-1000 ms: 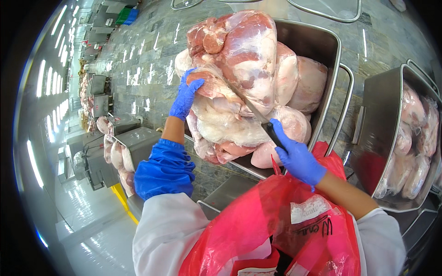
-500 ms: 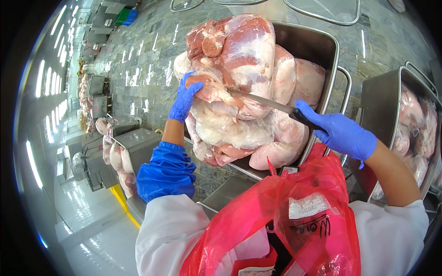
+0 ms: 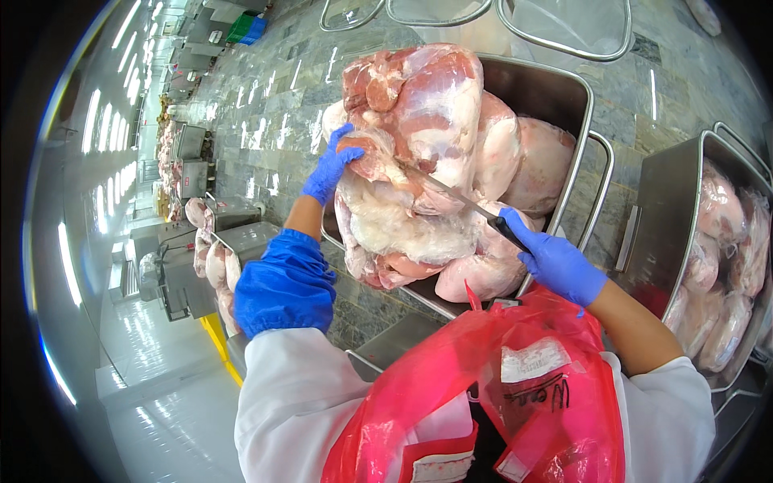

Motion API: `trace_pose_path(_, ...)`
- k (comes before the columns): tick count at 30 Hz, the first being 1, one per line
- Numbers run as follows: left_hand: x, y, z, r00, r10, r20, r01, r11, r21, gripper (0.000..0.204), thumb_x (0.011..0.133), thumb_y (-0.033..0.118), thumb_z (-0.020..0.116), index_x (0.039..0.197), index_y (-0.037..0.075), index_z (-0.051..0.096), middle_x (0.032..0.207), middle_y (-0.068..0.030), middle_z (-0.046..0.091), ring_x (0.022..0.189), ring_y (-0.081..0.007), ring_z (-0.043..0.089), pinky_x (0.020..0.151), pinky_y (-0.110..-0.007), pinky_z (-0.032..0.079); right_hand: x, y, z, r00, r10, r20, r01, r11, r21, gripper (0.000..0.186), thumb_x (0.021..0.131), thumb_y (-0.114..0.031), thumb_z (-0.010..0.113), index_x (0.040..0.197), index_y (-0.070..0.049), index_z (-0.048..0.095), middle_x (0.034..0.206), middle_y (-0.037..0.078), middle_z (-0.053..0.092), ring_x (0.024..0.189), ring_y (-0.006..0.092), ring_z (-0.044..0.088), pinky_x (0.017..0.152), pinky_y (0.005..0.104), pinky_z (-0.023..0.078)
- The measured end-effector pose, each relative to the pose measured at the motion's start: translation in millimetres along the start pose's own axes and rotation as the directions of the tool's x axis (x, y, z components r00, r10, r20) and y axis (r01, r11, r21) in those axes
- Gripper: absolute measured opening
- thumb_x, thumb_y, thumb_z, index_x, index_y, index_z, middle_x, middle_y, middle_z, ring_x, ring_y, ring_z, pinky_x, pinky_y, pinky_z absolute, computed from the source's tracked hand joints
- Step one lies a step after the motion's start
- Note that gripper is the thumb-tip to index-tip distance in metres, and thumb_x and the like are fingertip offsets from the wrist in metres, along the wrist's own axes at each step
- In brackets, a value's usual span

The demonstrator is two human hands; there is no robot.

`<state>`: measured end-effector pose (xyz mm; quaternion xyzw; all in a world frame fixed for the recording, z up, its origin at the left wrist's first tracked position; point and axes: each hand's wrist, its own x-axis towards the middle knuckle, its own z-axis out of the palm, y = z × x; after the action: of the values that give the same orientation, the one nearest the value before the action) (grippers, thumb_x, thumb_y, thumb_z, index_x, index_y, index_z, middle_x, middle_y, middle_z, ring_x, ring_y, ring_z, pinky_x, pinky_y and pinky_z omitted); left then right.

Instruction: The person removes a large piece of raw meat from a plastic bag and places it in a metal tray. They then use a knife to trim fat and connective tissue from the meat, working methodically across the surface.

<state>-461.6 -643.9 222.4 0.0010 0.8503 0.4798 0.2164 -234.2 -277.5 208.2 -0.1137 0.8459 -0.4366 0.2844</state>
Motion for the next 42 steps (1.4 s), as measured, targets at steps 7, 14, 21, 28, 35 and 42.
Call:
trace_pose_path(7,-2.0,114.4,53.9,0.904,0.005,0.428,-0.426,0.111,0.898,0.067,0.065,0.017,0.060,0.128,0.007,0.041,0.120,-0.0141,0.052,0.115,-0.0290,0.047,0.095,-0.053,0.033,-25.8,-12.9,-61.9,0.996,-0.070,0.056,0.065,0.995,0.082,0.066,0.083,-0.015,0.053,0.139,-0.017,0.018,0.089,0.028,0.057,0.081,0.0433,0.056,0.072,0.0480,0.043)
trace_pose_path(14,22.0,93.9,75.8,0.913,-0.193,0.360,-0.388,-0.135,0.912,0.027,0.068,0.007,0.050,0.094,0.010,0.060,0.088,-0.0130,0.061,0.094,-0.0313,0.057,0.086,-0.052,0.035,-24.0,20.9,-54.7,0.989,-0.076,0.128,0.061,0.991,0.120,0.067,0.082,-0.014,0.054,0.139,-0.017,0.018,0.089,0.027,0.057,0.079,0.0435,0.056,0.069,0.0483,0.043)
trace_pose_path(21,33.7,100.4,76.4,0.876,-0.280,0.394,-0.431,-0.087,0.898,0.017,0.070,0.010,0.050,0.079,0.006,0.064,0.085,-0.0188,0.059,0.084,-0.0349,0.058,0.074,-0.043,0.047,-12.6,35.3,-51.4,0.981,-0.148,0.122,0.124,0.975,0.186,0.068,0.082,-0.012,0.054,0.139,-0.015,0.018,0.086,0.026,0.057,0.077,0.0432,0.056,0.066,0.0487,0.044)
trace_pose_path(28,41.4,85.3,66.5,0.897,-0.287,0.336,-0.345,0.020,0.938,0.022,0.072,0.016,0.048,0.083,0.006,0.065,0.088,-0.0186,0.061,0.082,-0.0359,0.060,0.073,-0.043,0.048,-1.4,47.0,-59.6,0.975,-0.164,0.151,0.134,0.972,0.195,0.067,0.082,-0.013,0.055,0.139,-0.014,0.019,0.088,0.025,0.057,0.076,0.0423,0.057,0.065,0.0488,0.044)
trace_pose_path(35,34.3,103.7,68.2,0.818,-0.345,0.460,-0.496,-0.022,0.868,0.022,0.074,0.018,0.049,0.079,0.004,0.066,0.086,-0.0144,0.063,0.079,-0.0316,0.061,0.070,-0.039,0.050,1.2,48.4,-63.4,0.966,-0.159,0.205,0.101,0.958,0.270,0.072,0.082,-0.013,0.054,0.140,-0.015,0.013,0.089,0.027,0.056,0.077,0.0435,0.056,0.067,0.0492,0.044)
trace_pose_path(42,21.9,93.9,31.3,0.988,-0.123,0.092,0.006,0.631,0.776,0.014,0.072,0.013,0.052,0.070,0.003,0.062,0.077,-0.0161,0.060,0.075,-0.0312,0.060,0.065,-0.038,0.047,0.8,21.4,-73.9,0.959,-0.121,0.256,0.057,0.969,0.241,0.073,0.082,-0.008,0.049,0.141,-0.014,0.008,0.088,0.029,0.056,0.077,0.0446,0.055,0.069,0.0491,0.043)
